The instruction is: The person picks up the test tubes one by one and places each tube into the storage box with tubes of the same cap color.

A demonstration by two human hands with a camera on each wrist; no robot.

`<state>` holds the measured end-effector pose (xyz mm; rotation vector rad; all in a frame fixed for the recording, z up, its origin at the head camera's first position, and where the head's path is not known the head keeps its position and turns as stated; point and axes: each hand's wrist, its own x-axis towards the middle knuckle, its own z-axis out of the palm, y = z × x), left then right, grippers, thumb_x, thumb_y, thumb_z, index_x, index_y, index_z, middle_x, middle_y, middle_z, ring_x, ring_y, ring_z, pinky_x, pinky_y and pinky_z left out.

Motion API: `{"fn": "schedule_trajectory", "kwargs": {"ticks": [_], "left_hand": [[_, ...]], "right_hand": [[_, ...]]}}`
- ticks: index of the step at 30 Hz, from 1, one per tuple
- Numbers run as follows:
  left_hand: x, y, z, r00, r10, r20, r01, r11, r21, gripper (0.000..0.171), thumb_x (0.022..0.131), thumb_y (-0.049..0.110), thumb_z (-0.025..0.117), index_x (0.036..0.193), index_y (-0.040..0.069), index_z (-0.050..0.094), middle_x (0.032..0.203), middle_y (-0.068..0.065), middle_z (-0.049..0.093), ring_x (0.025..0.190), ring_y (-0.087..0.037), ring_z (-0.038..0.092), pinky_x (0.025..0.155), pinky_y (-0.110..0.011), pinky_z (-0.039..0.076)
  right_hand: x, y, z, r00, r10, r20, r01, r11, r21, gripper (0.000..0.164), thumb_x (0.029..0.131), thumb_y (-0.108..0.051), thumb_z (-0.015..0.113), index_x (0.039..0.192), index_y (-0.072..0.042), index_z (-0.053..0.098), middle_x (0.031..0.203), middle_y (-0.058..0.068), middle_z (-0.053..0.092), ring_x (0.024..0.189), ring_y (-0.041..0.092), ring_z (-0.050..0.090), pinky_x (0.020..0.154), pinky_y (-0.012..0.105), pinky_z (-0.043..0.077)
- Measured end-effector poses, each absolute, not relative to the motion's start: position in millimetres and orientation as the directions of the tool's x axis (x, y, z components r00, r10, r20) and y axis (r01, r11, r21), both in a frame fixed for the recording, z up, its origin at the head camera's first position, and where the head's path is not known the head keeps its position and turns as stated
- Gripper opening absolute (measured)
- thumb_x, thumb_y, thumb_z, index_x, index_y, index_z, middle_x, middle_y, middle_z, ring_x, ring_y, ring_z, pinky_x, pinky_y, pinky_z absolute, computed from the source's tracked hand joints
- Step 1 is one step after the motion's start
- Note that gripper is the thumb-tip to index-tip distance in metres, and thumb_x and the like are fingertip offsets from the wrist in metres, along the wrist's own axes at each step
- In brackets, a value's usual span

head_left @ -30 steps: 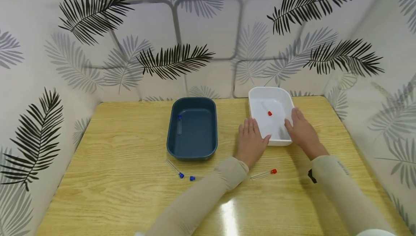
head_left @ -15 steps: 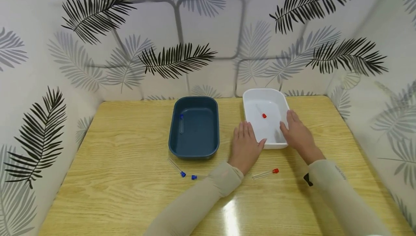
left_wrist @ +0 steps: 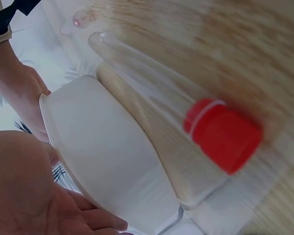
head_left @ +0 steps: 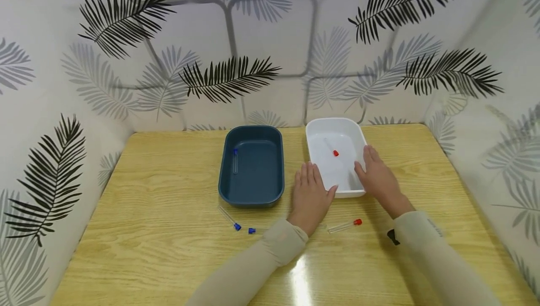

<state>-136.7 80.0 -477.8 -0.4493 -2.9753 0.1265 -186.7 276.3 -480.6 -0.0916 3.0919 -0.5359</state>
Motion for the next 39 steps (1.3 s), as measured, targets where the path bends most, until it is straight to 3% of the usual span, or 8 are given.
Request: {"fn": "schedule_trajectory", "kwargs": {"ticks": [21, 28, 34, 39], "left_hand": [[-121, 50, -472, -0.943, 0.304, 0.137, 0.283, 0.946, -0.156, 0.077, 0.096, 0.058, 0.022, 0.140, -0.003, 0.036, 0.143, -0.016, 0.038, 0.135, -0.028, 0.030, 0.108, -0.041, 0.024], [-123, 38, -473, -0.941, 0.314, 0.129, 0.301, 0.948, -0.106, 0.078, 0.095, 0.059, 0.026, 0.139, -0.005, 0.037, 0.142, -0.017, 0.039, 0.134, -0.029, 0.030, 0.108, -0.041, 0.024], [-123, 28, -467, -0.932, 0.328, 0.153, 0.331, 0.944, -0.007, 0.076, 0.095, 0.057, 0.035, 0.137, -0.006, 0.039, 0.140, -0.019, 0.041, 0.132, -0.031, 0.034, 0.106, -0.043, 0.029], [-130, 21, -473, -0.930, 0.344, 0.132, 0.351, 0.936, 0.033, 0.081, 0.093, 0.062, 0.030, 0.140, -0.005, 0.035, 0.145, -0.019, 0.033, 0.136, -0.030, 0.027, 0.107, -0.043, 0.027]], "right_hand": [[-175, 245, -476, -0.997, -0.066, 0.041, -0.076, 0.929, -0.362, 0.064, 0.098, -0.028, 0.044, 0.144, 0.008, 0.018, 0.148, 0.027, 0.019, 0.133, 0.042, 0.022, 0.101, 0.055, 0.026], [-174, 235, -477, -0.999, -0.039, -0.002, -0.035, 0.920, -0.391, 0.065, 0.098, -0.032, 0.040, 0.144, 0.008, 0.016, 0.150, 0.024, 0.015, 0.136, 0.038, 0.018, 0.105, 0.052, 0.021], [-175, 229, -479, -0.998, -0.041, 0.045, -0.055, 0.919, -0.389, 0.064, 0.098, -0.030, 0.043, 0.142, 0.010, 0.021, 0.148, 0.026, 0.020, 0.135, 0.040, 0.021, 0.104, 0.053, 0.023], [-174, 230, -476, -0.998, -0.043, 0.043, -0.057, 0.908, -0.415, 0.067, 0.098, -0.038, 0.039, 0.144, 0.008, 0.021, 0.148, 0.026, 0.019, 0.135, 0.041, 0.020, 0.104, 0.054, 0.022]]}}
